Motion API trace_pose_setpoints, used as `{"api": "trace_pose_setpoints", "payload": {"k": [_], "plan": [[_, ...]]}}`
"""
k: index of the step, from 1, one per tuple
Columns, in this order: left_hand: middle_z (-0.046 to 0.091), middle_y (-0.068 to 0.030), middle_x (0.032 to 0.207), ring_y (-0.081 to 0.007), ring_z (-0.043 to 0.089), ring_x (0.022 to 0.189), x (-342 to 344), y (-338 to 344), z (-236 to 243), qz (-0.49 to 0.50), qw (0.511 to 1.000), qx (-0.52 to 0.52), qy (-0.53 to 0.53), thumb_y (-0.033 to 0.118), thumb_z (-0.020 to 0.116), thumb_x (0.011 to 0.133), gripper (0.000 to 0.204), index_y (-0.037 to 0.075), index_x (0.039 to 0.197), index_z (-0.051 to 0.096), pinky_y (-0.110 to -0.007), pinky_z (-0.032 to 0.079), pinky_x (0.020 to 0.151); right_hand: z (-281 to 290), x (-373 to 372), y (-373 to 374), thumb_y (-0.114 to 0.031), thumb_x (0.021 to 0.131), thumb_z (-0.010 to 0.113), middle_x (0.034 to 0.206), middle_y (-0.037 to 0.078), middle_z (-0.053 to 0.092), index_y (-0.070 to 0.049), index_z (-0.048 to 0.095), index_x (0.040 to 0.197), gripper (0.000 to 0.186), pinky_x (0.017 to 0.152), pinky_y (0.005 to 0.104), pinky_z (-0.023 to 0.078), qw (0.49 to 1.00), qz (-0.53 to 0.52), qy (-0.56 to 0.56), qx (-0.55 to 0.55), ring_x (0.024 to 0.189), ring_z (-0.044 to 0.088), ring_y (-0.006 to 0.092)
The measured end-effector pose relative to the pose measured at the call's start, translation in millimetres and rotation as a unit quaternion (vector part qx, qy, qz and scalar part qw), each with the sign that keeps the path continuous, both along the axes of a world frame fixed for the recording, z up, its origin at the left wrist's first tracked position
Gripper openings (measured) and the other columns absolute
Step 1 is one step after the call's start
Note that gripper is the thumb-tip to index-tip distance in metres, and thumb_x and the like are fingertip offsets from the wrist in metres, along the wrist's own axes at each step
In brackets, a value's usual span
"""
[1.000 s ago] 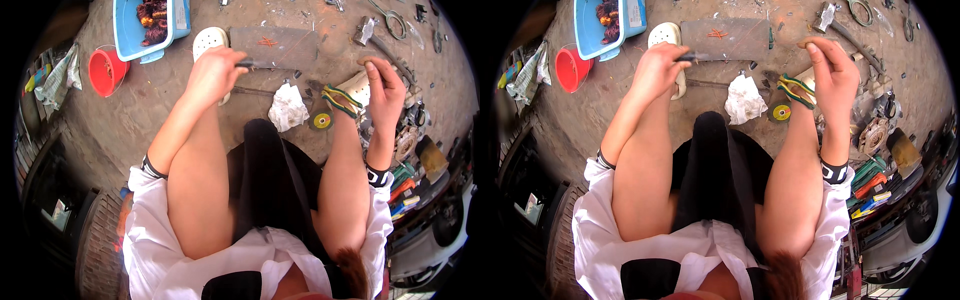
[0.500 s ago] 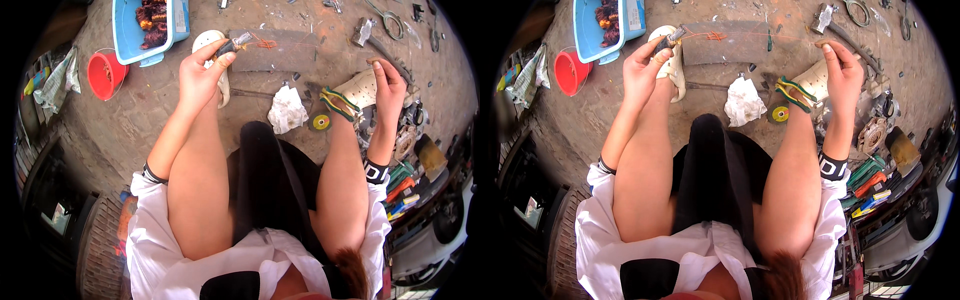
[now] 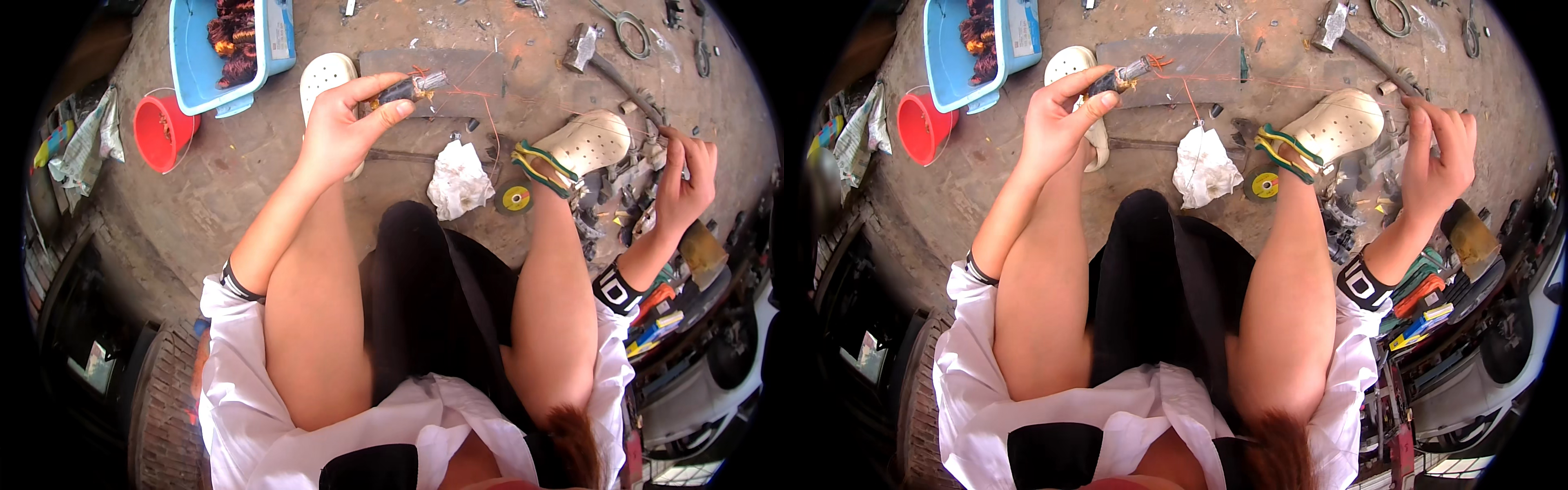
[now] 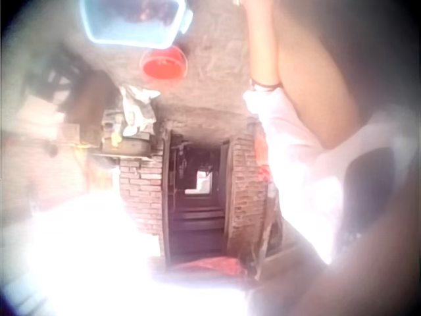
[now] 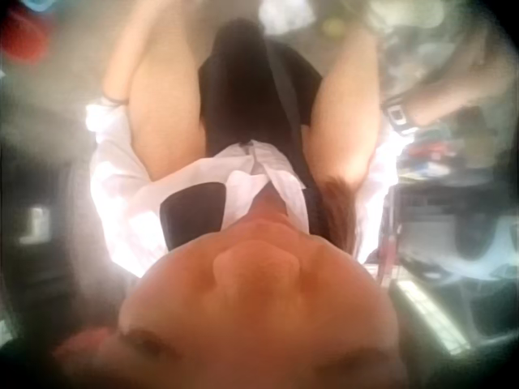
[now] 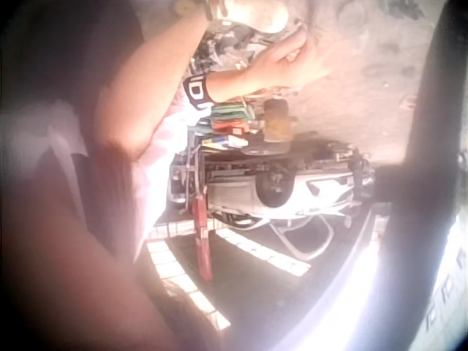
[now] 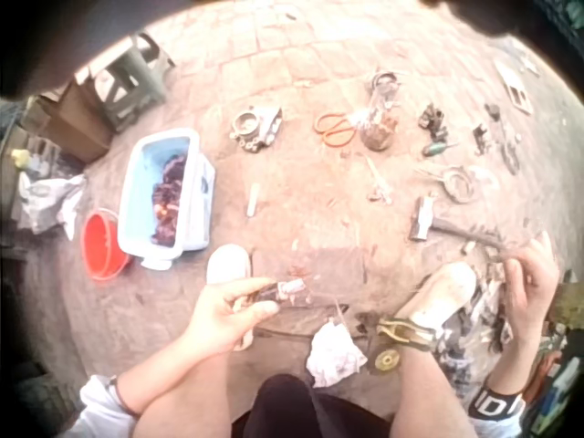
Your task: The person sits on the floor and uses pliers to strip insulation from a small wire. They then twist the exposed strands and appear to connect or prepare the wire for further assembly.
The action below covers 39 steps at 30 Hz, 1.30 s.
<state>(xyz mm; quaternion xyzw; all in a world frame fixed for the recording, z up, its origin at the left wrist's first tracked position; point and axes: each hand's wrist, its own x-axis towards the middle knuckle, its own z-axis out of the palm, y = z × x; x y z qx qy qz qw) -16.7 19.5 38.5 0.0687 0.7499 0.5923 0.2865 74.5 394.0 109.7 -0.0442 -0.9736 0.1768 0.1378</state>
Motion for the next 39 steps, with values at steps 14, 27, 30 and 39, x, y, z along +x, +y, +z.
{"api": "trace_pose_setpoints", "payload": {"k": [14,27,30,39], "plan": [[0.065,-0.0065,0.081,-0.0170,0.058,0.077,1.5,15.0,20.9,-0.100,0.983,-0.048,0.147,0.015,0.078,0.079,0.033,0.003,0.108,0.069,-0.030,0.047,0.073,-23.0,-31.4,-112.1,-0.009,0.082,0.074,0.092,0.004,0.066,-0.005,0.070,0.100,0.019,0.066,0.0242,0.047,0.908,0.108,-0.157,-0.373,0.074,0.060,0.0122],[0.067,-0.0056,0.093,-0.0114,0.057,0.084,0.5,5.4,3.6,0.016,0.968,0.146,-0.205,0.017,0.062,0.095,0.030,-0.003,0.118,0.064,-0.025,0.045,0.079,-54.2,-19.6,-123.5,-0.001,0.083,0.072,0.090,0.005,0.067,-0.001,0.052,0.123,0.044,0.063,0.0233,0.049,0.913,0.173,-0.106,-0.355,0.069,0.057,0.0082],[0.066,-0.0049,0.090,-0.0110,0.056,0.084,0.5,5.0,2.0,0.024,0.954,0.165,-0.248,0.019,0.061,0.096,0.030,-0.002,0.117,0.065,-0.024,0.045,0.079,-61.2,-21.3,-127.4,-0.002,0.080,0.076,0.083,0.005,0.066,-0.003,0.052,0.117,0.044,0.055,0.0225,0.047,0.953,0.230,-0.030,-0.193,0.061,0.056,0.0093],[0.067,-0.0056,0.093,-0.0115,0.059,0.085,4.6,5.7,3.8,-0.004,0.964,0.147,-0.222,0.015,0.064,0.094,0.029,-0.001,0.118,0.065,-0.026,0.046,0.080,-54.1,-30.7,-135.0,-0.029,0.096,0.063,0.058,-0.001,0.052,0.002,0.053,0.111,0.036,0.042,0.0199,0.027,0.649,-0.087,-0.342,-0.674,0.045,0.037,0.0021]]}}
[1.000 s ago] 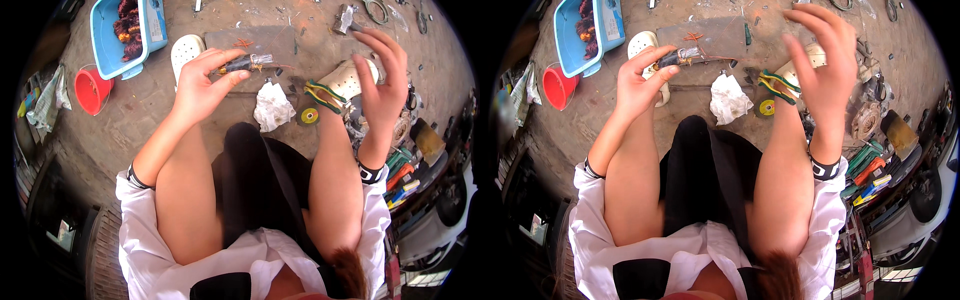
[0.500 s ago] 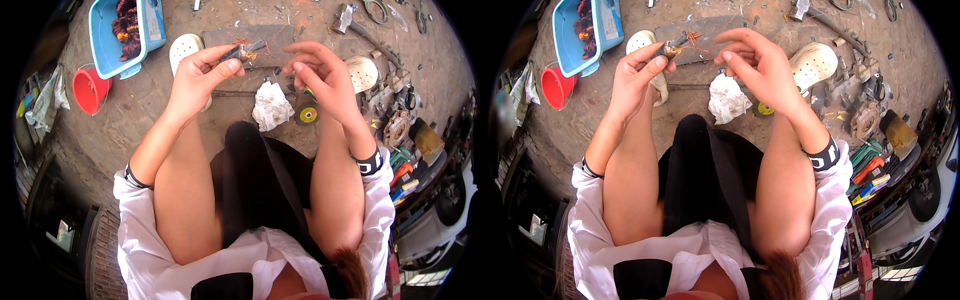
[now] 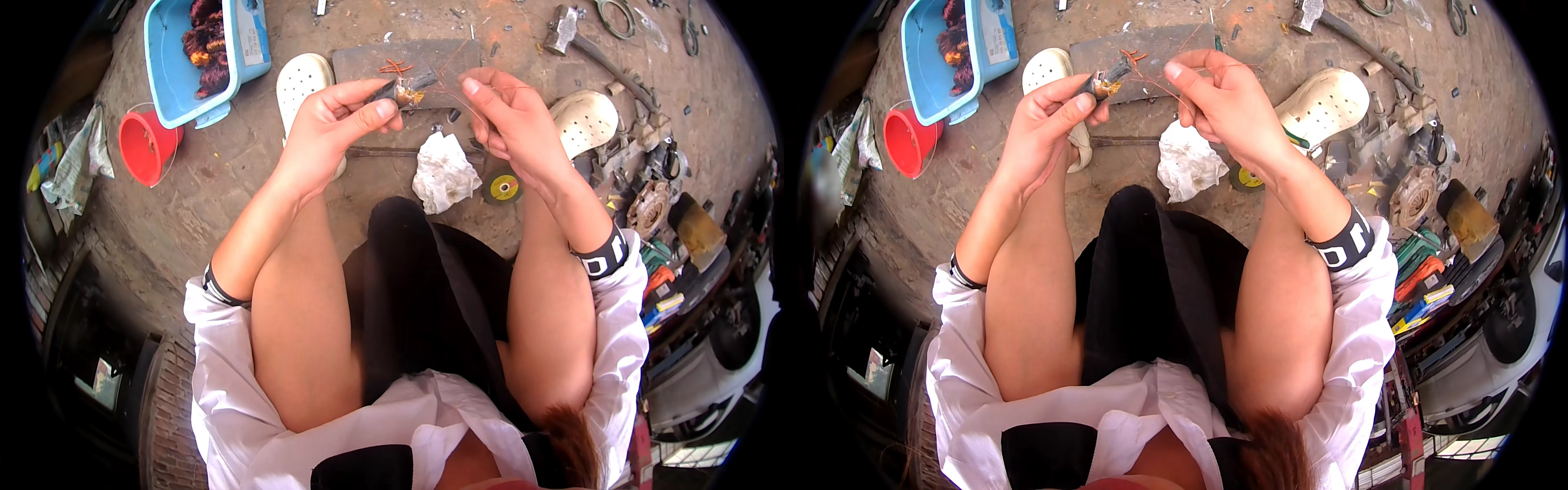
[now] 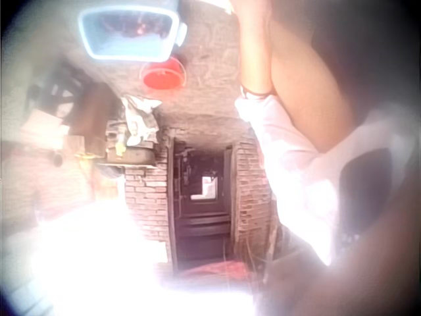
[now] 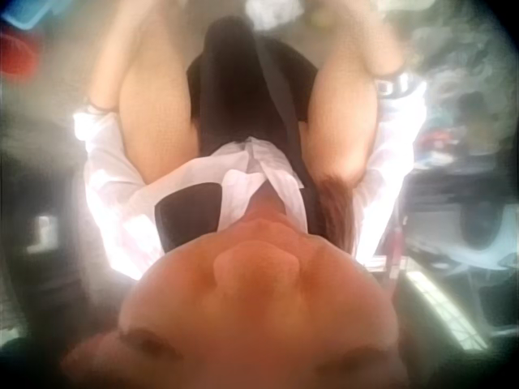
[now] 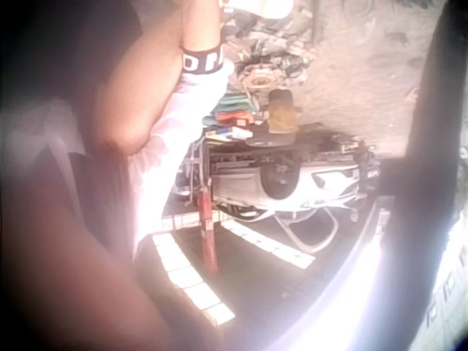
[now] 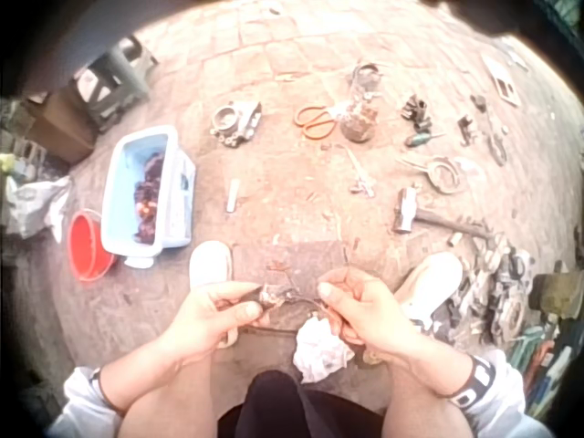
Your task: The person sits on the floor and uses pliers to strip insulation from a small wire. They then twist the exposed strands and appear to connect or prepare the wire for further assembly.
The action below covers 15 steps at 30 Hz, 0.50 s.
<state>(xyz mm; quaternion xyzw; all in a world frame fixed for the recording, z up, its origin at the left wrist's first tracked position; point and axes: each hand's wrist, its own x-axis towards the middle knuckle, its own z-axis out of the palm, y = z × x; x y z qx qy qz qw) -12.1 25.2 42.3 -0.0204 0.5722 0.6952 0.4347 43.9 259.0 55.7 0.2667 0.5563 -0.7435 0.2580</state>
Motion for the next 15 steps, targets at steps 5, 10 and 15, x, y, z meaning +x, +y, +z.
{"api": "trace_pose_setpoints", "payload": {"k": [5,10,15], "plan": [[0.070,-0.0057,0.095,-0.0105,0.064,0.087,1.2,2.3,0.4,-0.030,0.999,0.004,0.035,0.016,0.068,0.092,0.033,-0.001,0.120,0.064,-0.026,0.051,0.082,-16.5,4.7,1.7,-0.039,0.096,0.060,0.056,-0.004,0.046,0.002,0.061,0.098,0.041,0.041,0.0200,0.022,0.986,0.113,-0.088,-0.080,0.043,0.031,0.0031],[0.069,-0.0036,0.093,-0.0089,0.062,0.087,1.0,5.4,0.5,-0.054,0.996,-0.028,0.062,0.020,0.065,0.094,0.032,-0.001,0.118,0.064,-0.025,0.049,0.083,-14.7,8.5,-3.6,-0.032,0.104,0.045,0.052,-0.004,0.042,-0.002,0.061,0.092,0.036,0.049,0.0207,0.030,0.983,0.158,-0.026,-0.092,0.048,0.035,0.0055],[0.062,0.0002,0.083,-0.0077,0.053,0.080,-3.8,-1.0,-11.7,0.043,0.995,-0.091,0.000,0.024,0.060,0.097,0.028,0.000,0.112,0.066,-0.023,0.043,0.078,-18.0,9.8,9.5,-0.031,0.102,0.049,0.066,-0.002,0.051,-0.001,0.062,0.099,0.032,0.066,0.0228,0.039,0.991,0.093,0.090,0.016,0.067,0.047,0.0065]]}}
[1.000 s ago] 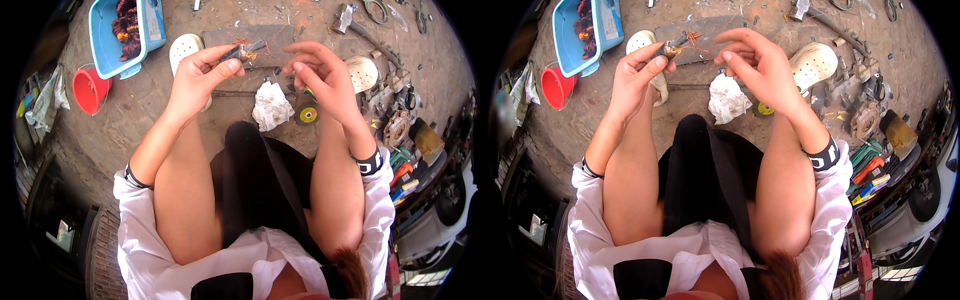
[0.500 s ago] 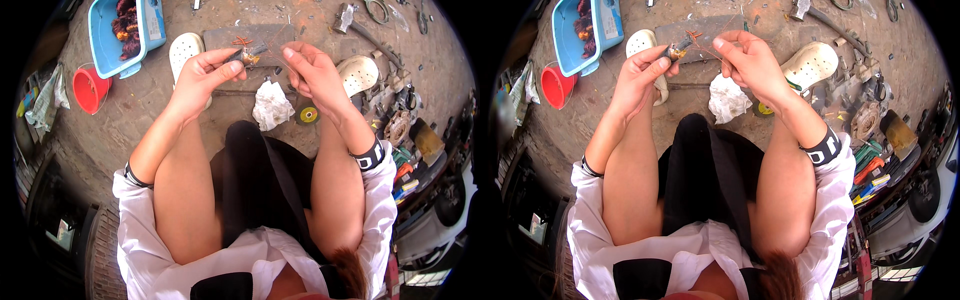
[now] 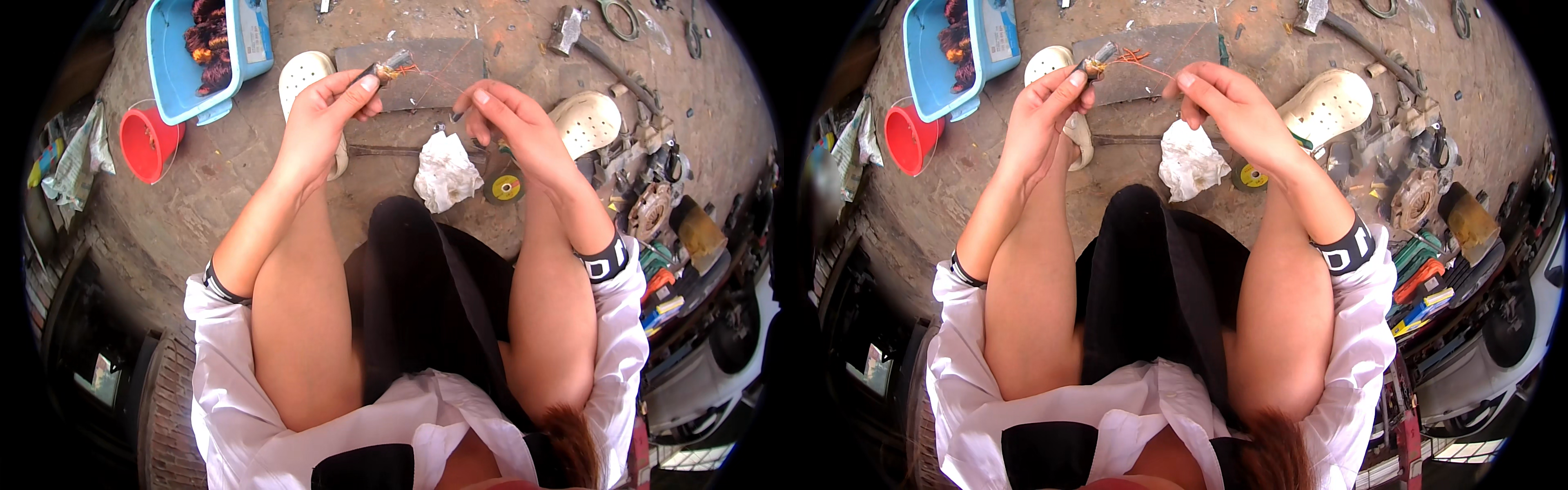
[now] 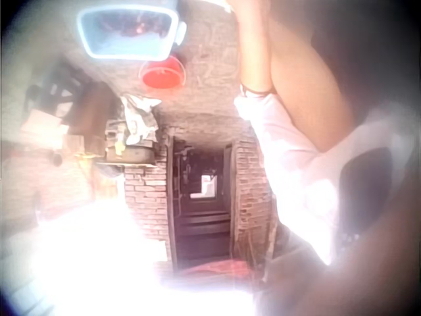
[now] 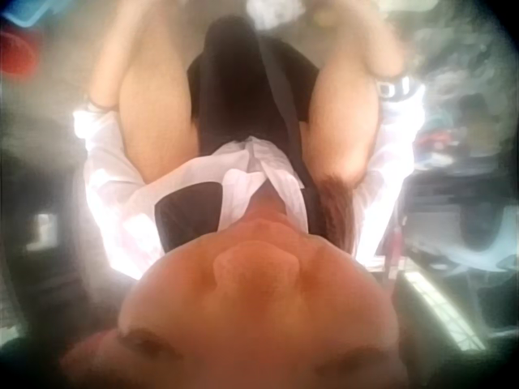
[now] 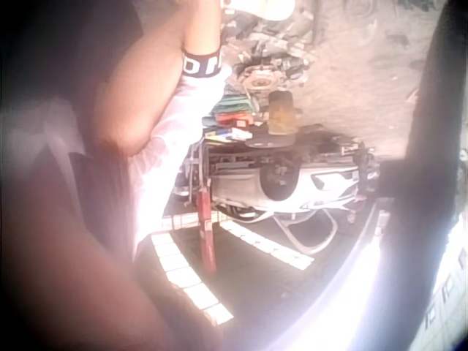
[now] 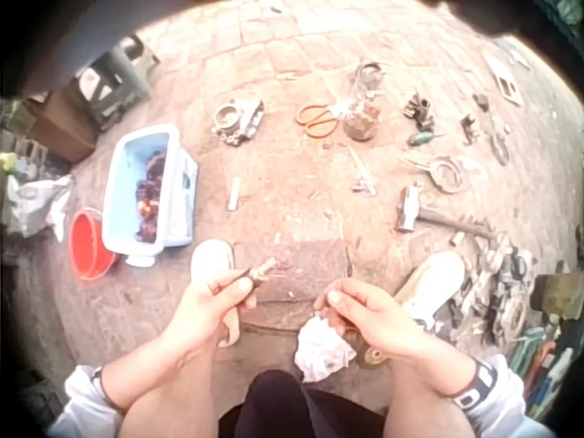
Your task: The person sits on the floor and uses pliers to strip insulation from a small wire. They then twist the exposed strands and appear to connect or prepare the wire for further assembly.
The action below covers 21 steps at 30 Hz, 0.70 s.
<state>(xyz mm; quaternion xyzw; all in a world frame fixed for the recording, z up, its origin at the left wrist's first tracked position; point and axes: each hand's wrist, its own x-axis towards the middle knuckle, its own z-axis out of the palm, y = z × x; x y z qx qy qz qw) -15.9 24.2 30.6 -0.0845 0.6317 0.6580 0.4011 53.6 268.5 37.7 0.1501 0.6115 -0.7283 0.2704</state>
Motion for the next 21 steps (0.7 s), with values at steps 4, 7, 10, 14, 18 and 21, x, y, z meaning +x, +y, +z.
{"api": "trace_pose_setpoints", "payload": {"k": [4,7,10,14,18,21], "plan": [[0.061,0.0005,0.081,-0.0079,0.053,0.077,-1.8,-3.6,-1.3,0.011,0.997,0.032,-0.065,0.025,0.059,0.098,0.030,-0.001,0.109,0.066,-0.023,0.044,0.076,4.9,2.9,-10.6,-0.021,0.098,0.058,0.071,-0.001,0.055,-0.002,0.055,0.114,0.025,0.056,0.0195,0.038,0.989,-0.060,0.099,0.090,0.063,0.048,0.0036],[0.061,0.0003,0.082,-0.0076,0.054,0.077,-1.4,-3.4,-2.4,0.005,0.997,0.031,-0.073,0.025,0.058,0.098,0.029,-0.001,0.109,0.066,-0.023,0.045,0.076,5.6,2.4,-14.1,-0.021,0.101,0.051,0.073,-0.001,0.056,-0.001,0.058,0.112,0.024,0.053,0.0177,0.034,0.980,-0.064,0.132,0.136,0.062,0.046,0.0035],[0.061,0.0001,0.083,-0.0072,0.054,0.077,-1.3,-4.8,-3.7,-0.005,0.997,0.042,-0.065,0.024,0.058,0.098,0.028,-0.001,0.109,0.066,-0.022,0.045,0.076,6.3,-4.3,-5.9,-0.019,0.102,0.050,0.072,0.002,0.061,-0.001,0.060,0.107,0.022,0.049,0.0173,0.033,0.989,-0.120,0.066,0.049,0.056,0.046,0.0040],[0.062,0.0000,0.084,-0.0068,0.055,0.078,-1.2,-4.4,1.6,-0.021,0.997,0.055,-0.051,0.024,0.058,0.098,0.027,0.000,0.109,0.066,-0.022,0.044,0.077,-2.2,-3.4,0.0,-0.016,0.101,0.050,0.075,0.003,0.064,0.000,0.061,0.107,0.019,0.049,0.0180,0.037,0.997,-0.059,0.024,0.053,0.057,0.049,0.0049],[0.062,0.0004,0.084,-0.0065,0.055,0.079,-0.6,-3.3,-0.7,-0.026,0.997,0.037,-0.063,0.024,0.058,0.098,0.027,0.000,0.108,0.066,-0.022,0.044,0.076,0.2,-0.5,-15.1,-0.010,0.098,0.055,0.083,0.004,0.065,0.001,0.062,0.110,0.018,0.059,0.0204,0.045,0.988,-0.095,0.087,0.082,0.070,0.056,0.0062],[0.062,0.0004,0.084,-0.0064,0.055,0.080,-1.2,-5.8,-3.5,-0.036,0.996,0.022,-0.077,0.023,0.059,0.098,0.027,0.001,0.109,0.066,-0.022,0.044,0.076,2.0,-2.4,-12.0,-0.010,0.097,0.057,0.086,0.004,0.066,0.001,0.063,0.111,0.019,0.063,0.0209,0.048,0.987,-0.081,0.123,0.070,0.074,0.058,0.0060]]}}
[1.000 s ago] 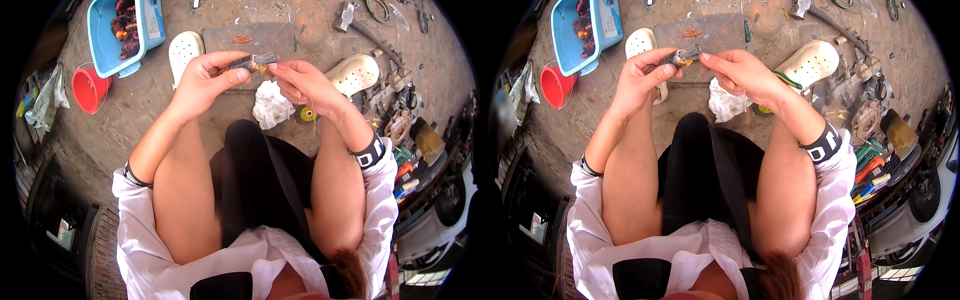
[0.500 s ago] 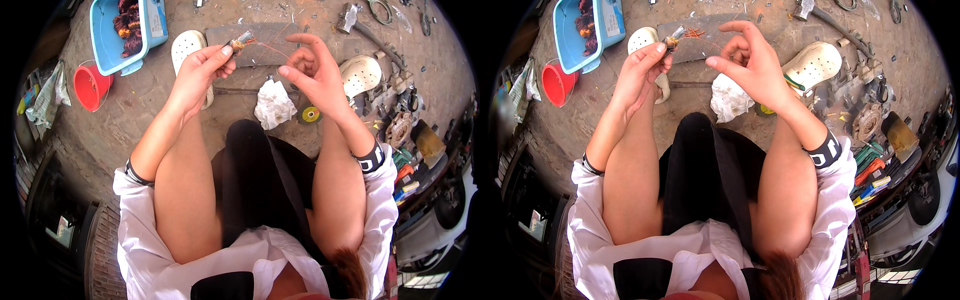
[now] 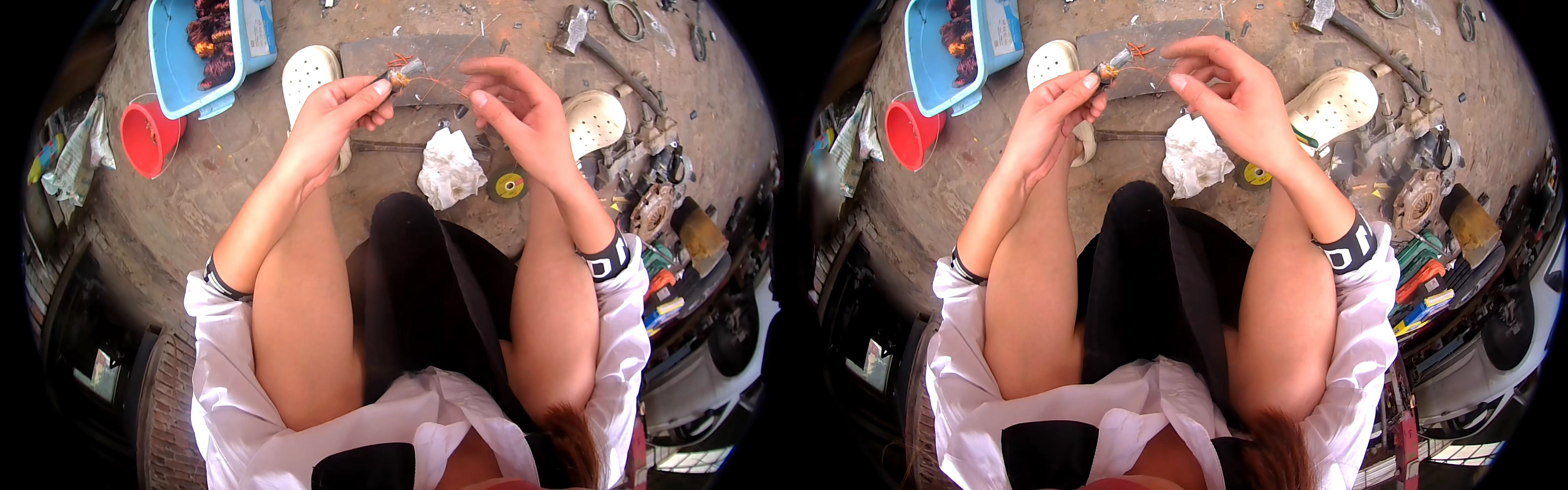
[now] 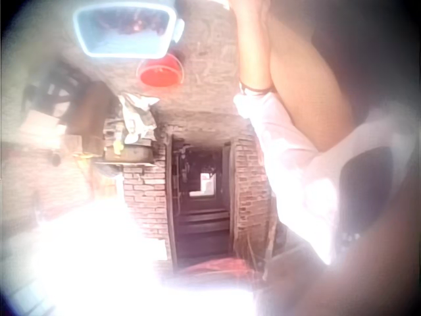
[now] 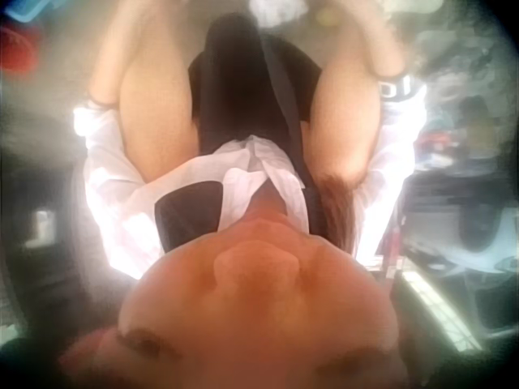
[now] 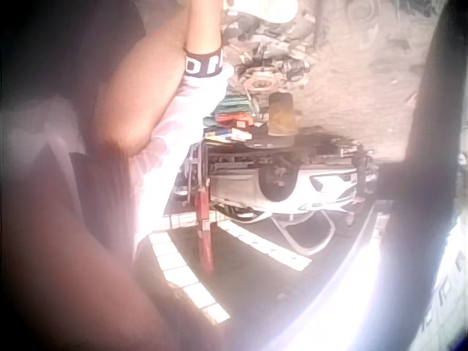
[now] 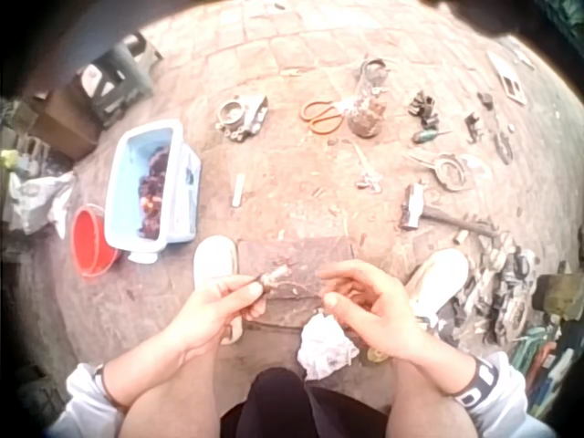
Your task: The person sits on the floor and uses pliers to strip insulation from a small wire. They then twist the exposed strands and appear to connect or prepare the wire for further assembly.
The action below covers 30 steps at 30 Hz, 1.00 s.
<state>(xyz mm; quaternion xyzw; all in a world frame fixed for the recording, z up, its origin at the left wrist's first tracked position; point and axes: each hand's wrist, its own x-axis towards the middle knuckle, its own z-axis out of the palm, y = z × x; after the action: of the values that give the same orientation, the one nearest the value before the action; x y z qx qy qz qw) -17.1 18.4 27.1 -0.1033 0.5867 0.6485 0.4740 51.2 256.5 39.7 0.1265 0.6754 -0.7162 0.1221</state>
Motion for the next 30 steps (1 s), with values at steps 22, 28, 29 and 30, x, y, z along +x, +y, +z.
{"api": "trace_pose_setpoints", "payload": {"k": [22,28,29,30], "plan": [[0.065,-0.0106,0.093,-0.0166,0.067,0.074,2.1,10.4,4.3,-0.001,0.985,0.162,-0.050,0.028,0.046,0.103,0.033,-0.002,0.115,0.053,-0.026,0.055,0.065,-8.6,-5.0,5.1,-0.030,0.101,0.052,0.071,0.004,0.060,-0.002,0.060,0.094,0.030,0.049,0.0187,0.038,0.945,0.146,-0.257,-0.141,0.055,0.048,0.0041],[0.066,-0.0113,0.085,-0.0166,0.068,0.070,1.1,10.8,7.8,-0.003,0.997,0.075,-0.032,0.027,0.046,0.103,0.032,-0.003,0.112,0.054,-0.026,0.056,0.062,-5.4,-5.9,-0.7,-0.012,0.082,0.070,0.097,0.004,0.061,-0.006,0.063,0.100,0.020,0.076,0.0336,0.047,0.915,0.011,0.228,0.332,0.089,0.057,0.0201],[0.066,-0.0115,0.084,-0.0167,0.068,0.069,1.9,10.0,7.6,-0.003,0.997,0.071,-0.039,0.027,0.046,0.103,0.032,-0.003,0.112,0.054,-0.026,0.056,0.062,-1.9,-8.7,-1.3,-0.012,0.079,0.073,0.096,0.003,0.060,-0.009,0.064,0.098,0.022,0.075,0.0344,0.046,0.871,0.042,0.298,0.387,0.087,0.057,0.0219],[0.066,-0.0118,0.084,-0.0168,0.068,0.068,2.1,11.4,8.1,-0.006,0.996,0.076,-0.046,0.027,0.046,0.103,0.032,-0.003,0.112,0.054,-0.026,0.056,0.061,1.6,-10.9,-7.2,-0.011,0.072,0.072,0.093,0.001,0.058,-0.013,0.065,0.097,0.026,0.074,0.0358,0.047,0.859,0.093,0.340,0.372,0.088,0.056,0.0234]]}}
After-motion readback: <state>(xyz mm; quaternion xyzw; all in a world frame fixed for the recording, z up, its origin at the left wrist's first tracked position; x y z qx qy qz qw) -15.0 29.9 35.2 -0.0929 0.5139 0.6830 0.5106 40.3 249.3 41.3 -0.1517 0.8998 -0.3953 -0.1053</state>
